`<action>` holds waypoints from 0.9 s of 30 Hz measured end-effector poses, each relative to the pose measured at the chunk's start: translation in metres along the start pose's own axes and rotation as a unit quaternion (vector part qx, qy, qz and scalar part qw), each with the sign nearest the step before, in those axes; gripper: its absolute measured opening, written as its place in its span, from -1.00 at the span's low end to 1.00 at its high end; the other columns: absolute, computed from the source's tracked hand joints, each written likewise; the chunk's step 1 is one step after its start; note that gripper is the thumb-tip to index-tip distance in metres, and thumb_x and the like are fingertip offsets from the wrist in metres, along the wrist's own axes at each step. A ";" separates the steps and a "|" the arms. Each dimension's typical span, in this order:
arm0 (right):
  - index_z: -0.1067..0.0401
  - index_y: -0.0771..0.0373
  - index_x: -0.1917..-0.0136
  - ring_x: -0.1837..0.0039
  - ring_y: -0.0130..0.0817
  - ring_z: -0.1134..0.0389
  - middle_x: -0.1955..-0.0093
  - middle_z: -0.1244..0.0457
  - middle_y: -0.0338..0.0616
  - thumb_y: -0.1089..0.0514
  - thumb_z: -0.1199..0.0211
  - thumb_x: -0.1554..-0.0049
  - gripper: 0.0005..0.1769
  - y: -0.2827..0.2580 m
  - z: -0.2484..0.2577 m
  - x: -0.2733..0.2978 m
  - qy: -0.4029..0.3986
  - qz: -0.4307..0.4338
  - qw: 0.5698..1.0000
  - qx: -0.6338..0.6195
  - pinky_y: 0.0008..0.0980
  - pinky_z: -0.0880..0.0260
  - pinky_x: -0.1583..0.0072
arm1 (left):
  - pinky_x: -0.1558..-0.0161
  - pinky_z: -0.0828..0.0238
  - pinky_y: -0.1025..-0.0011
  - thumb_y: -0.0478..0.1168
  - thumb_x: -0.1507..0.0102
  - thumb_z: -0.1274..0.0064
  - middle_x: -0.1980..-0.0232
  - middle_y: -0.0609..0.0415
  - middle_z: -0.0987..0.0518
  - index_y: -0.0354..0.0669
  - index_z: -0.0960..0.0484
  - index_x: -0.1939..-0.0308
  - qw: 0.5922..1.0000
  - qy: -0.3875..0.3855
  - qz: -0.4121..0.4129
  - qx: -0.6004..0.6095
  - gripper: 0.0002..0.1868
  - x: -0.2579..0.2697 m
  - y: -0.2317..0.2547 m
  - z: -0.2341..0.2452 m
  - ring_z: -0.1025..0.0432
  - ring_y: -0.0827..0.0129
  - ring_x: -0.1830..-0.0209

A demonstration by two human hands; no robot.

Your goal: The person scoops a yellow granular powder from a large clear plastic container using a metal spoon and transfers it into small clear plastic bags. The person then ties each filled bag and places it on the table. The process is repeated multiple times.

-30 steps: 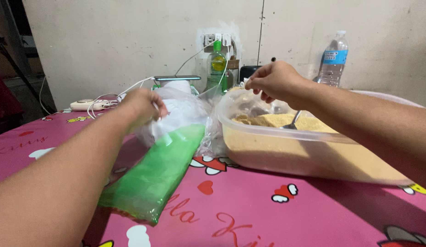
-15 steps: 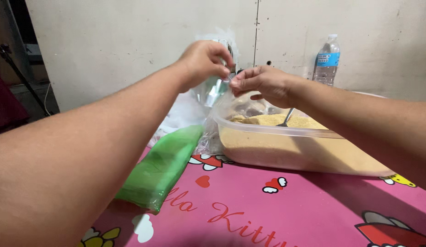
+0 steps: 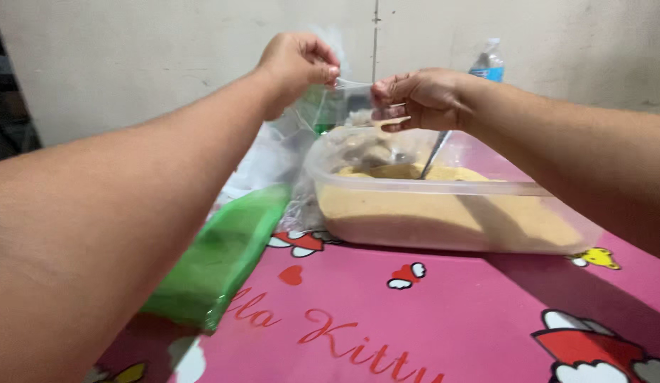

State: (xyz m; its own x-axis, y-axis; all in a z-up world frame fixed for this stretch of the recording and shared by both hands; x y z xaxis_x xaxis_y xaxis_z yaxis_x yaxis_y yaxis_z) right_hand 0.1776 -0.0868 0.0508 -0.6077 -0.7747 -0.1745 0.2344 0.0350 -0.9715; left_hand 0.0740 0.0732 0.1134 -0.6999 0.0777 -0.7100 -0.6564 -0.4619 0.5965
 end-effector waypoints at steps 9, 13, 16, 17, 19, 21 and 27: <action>-0.42 0.26 0.02 0.14 -0.45 -0.35 0.19 -0.33 -0.21 0.23 -0.20 -0.25 -0.94 -0.002 0.046 0.016 0.129 0.064 0.990 -0.001 -0.36 -0.50 -0.06 | 0.25 -0.53 0.45 -0.34 -0.09 -0.35 0.20 -0.01 -0.70 -0.20 -0.71 0.18 0.979 -0.060 0.152 -0.118 -0.77 -0.033 -0.022 -0.083 -0.56 0.39 0.30; -0.43 0.28 -0.03 0.15 -0.47 -0.32 0.17 -0.33 -0.21 0.21 -0.24 -0.26 -0.89 -0.003 0.043 0.033 0.108 0.075 0.991 -0.017 -0.38 -0.47 -0.04 | 0.23 -0.58 0.49 -0.37 -0.17 -0.25 0.15 0.02 -0.70 -0.22 -0.68 0.10 0.985 0.027 0.147 -0.090 -0.78 -0.037 -0.019 -0.096 -0.58 0.44 0.26; -0.46 0.31 -0.07 0.15 -0.47 -0.33 0.14 -0.34 -0.18 0.23 -0.27 -0.26 -0.87 -0.008 0.037 0.040 0.099 0.073 0.992 0.000 -0.39 -0.42 -0.01 | 0.25 -0.57 0.47 -0.42 -0.17 -0.22 0.18 0.08 -0.64 -0.14 -0.60 0.02 0.987 0.077 0.103 -0.092 -0.70 -0.031 -0.015 -0.095 -0.57 0.47 0.26; -0.46 0.32 -0.08 0.15 -0.46 -0.33 0.13 -0.34 -0.17 0.24 -0.29 -0.27 -0.86 -0.011 0.034 0.042 0.097 0.076 0.992 0.004 -0.40 -0.40 0.00 | 0.25 -0.59 0.49 -0.44 -0.16 -0.21 0.20 0.09 -0.64 -0.13 -0.60 0.03 0.988 0.103 0.087 -0.076 -0.69 -0.027 -0.014 -0.095 -0.58 0.48 0.26; -0.46 0.23 -0.07 0.09 -0.48 -0.38 0.11 -0.38 -0.21 0.21 -0.24 -0.22 -0.86 -0.007 0.033 0.044 0.137 0.046 0.989 0.037 -0.37 -0.41 -0.06 | 0.24 -0.62 0.51 -0.46 -0.14 -0.21 0.23 0.13 -0.62 -0.11 -0.59 0.03 0.986 0.140 0.077 -0.044 -0.65 -0.020 -0.016 -0.092 -0.57 0.50 0.26; -0.47 0.18 -0.05 0.06 -0.48 -0.38 0.10 -0.39 -0.25 0.18 -0.24 -0.19 -0.86 -0.005 0.033 0.047 0.165 0.021 0.984 0.069 -0.32 -0.39 -0.10 | 0.24 -0.64 0.53 -0.48 -0.11 -0.20 0.24 0.17 -0.59 -0.06 -0.57 0.02 0.983 0.163 0.084 -0.015 -0.60 -0.015 -0.022 -0.090 -0.56 0.53 0.26; -0.45 0.13 0.07 0.07 -0.42 -0.26 0.19 -0.29 -0.30 0.06 -0.27 -0.23 -0.87 -0.006 0.033 0.048 0.202 0.015 0.970 0.133 -0.26 -0.23 -0.10 | 0.35 -0.45 0.46 -0.30 -0.14 -0.27 0.35 0.19 -0.60 -0.04 -0.62 0.12 0.976 0.197 0.085 -0.039 -0.75 -0.010 -0.030 -0.079 -0.50 0.51 0.39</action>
State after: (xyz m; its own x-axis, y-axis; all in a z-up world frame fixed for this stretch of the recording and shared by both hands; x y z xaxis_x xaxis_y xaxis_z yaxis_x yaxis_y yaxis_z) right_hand 0.1718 -0.1448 0.0534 -0.8327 -0.4632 -0.3033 0.4117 -0.1516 -0.8986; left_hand 0.1223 0.0168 0.0730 -0.6249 -0.3444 -0.7006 -0.5055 -0.5055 0.6993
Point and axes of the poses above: each hand's wrist, its own x-axis away from the middle knuckle, its own z-axis out of the back of the hand, y = z × x, the point moved 9 cm from there along -x, towards the middle knuckle
